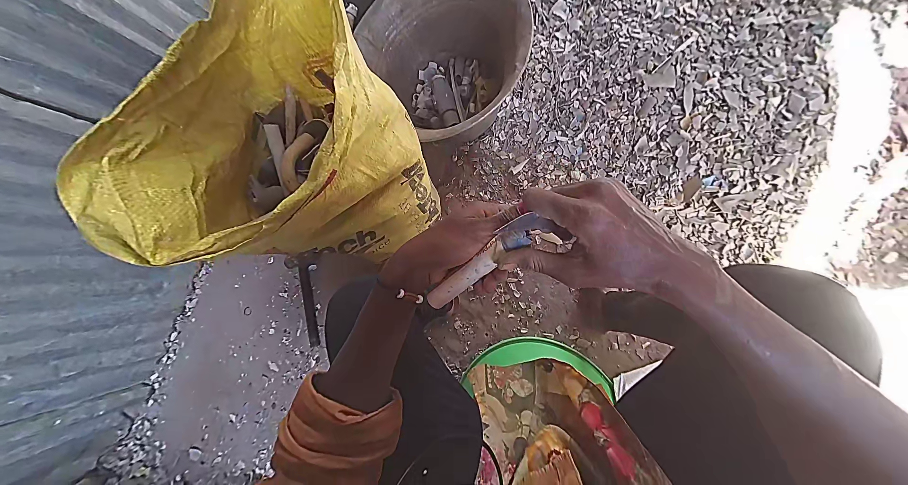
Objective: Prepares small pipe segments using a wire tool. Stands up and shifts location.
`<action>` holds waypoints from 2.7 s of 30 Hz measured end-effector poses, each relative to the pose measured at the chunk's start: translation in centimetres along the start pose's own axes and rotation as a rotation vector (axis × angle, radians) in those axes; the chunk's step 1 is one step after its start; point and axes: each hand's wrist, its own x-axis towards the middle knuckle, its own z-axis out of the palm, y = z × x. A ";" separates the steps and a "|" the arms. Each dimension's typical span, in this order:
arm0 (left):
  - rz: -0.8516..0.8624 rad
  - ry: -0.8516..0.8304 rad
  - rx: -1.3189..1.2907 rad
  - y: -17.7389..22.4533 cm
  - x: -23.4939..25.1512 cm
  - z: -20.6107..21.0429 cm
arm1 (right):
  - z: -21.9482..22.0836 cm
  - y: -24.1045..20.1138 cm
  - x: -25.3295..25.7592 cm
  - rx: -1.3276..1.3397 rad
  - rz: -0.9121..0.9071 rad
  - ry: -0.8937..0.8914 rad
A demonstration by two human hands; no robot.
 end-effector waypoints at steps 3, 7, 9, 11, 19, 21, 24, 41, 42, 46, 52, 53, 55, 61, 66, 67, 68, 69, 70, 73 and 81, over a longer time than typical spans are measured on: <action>-0.027 -0.003 0.042 -0.1 -0.2 0.0 | 0.0 -0.1 0.0 -0.025 -0.006 -0.050; -0.053 -0.042 0.051 -0.4 0.2 -0.4 | 0.2 -0.2 -0.1 -0.060 -0.043 -0.058; -0.055 -0.037 0.056 -0.5 0.1 -0.5 | 0.2 -0.4 -0.1 -0.072 -0.061 -0.043; -0.049 -0.012 0.071 -0.4 -0.1 -0.3 | 0.3 -0.4 -0.2 -0.083 -0.082 -0.021; -0.024 0.004 0.075 -0.4 0.2 -0.2 | 0.4 -0.1 -0.3 -0.102 -0.075 -0.021; -0.021 -0.001 0.066 -0.4 0.0 -0.1 | 0.5 0.0 -0.3 -0.093 -0.082 -0.024; -0.014 0.009 0.080 -0.3 0.0 0.0 | 0.5 -0.1 -0.3 -0.093 -0.102 -0.006; -0.020 0.004 0.109 -0.6 0.2 -0.5 | 1.1 -0.3 -0.8 -0.111 -0.100 0.006; -0.022 0.010 0.111 -0.6 0.1 -0.4 | 1.1 -0.3 -0.8 -0.111 -0.092 0.009; -0.008 0.016 0.114 -0.5 0.1 -0.2 | 1.1 -0.1 -0.8 -0.111 -0.072 -0.006; 0.013 0.051 0.065 -0.2 -0.4 -0.2 | 1.4 -0.6 -0.7 0.102 0.046 -0.005; 0.029 0.067 0.049 -0.1 -0.4 -0.2 | 1.3 -0.8 -0.6 0.301 0.152 0.018; 0.061 0.118 0.031 0.0 -0.3 -0.3 | 0.8 -1.3 -0.1 0.824 0.379 0.068; 0.201 0.227 -0.068 -0.3 1.1 -0.5 | -0.4 -1.7 1.1 1.551 0.744 0.158; 0.384 0.342 -0.138 -0.3 1.4 0.0 | 0.0 -1.9 1.6 1.555 0.871 0.171; 0.421 0.380 -0.139 -0.3 1.5 0.1 | 0.0 -2.1 1.7 1.537 0.896 0.171; 0.465 0.392 -0.148 -0.3 1.7 0.1 | 0.1 -2.2 1.7 1.521 0.920 0.183; 0.508 0.390 -0.173 -0.4 1.9 0.0 | 0.2 -2.4 1.8 1.505 0.950 0.206; 0.544 0.400 -0.213 -0.2 2.1 0.1 | 0.3 -2.6 1.9 1.484 0.986 0.237; 0.578 0.545 -0.372 0.1 2.5 0.8 | 1.3 -3.2 2.4 1.390 1.052 0.255; 0.701 0.679 -0.570 0.1 3.0 1.3 | 2.7 -2.6 2.3 0.857 0.789 -0.102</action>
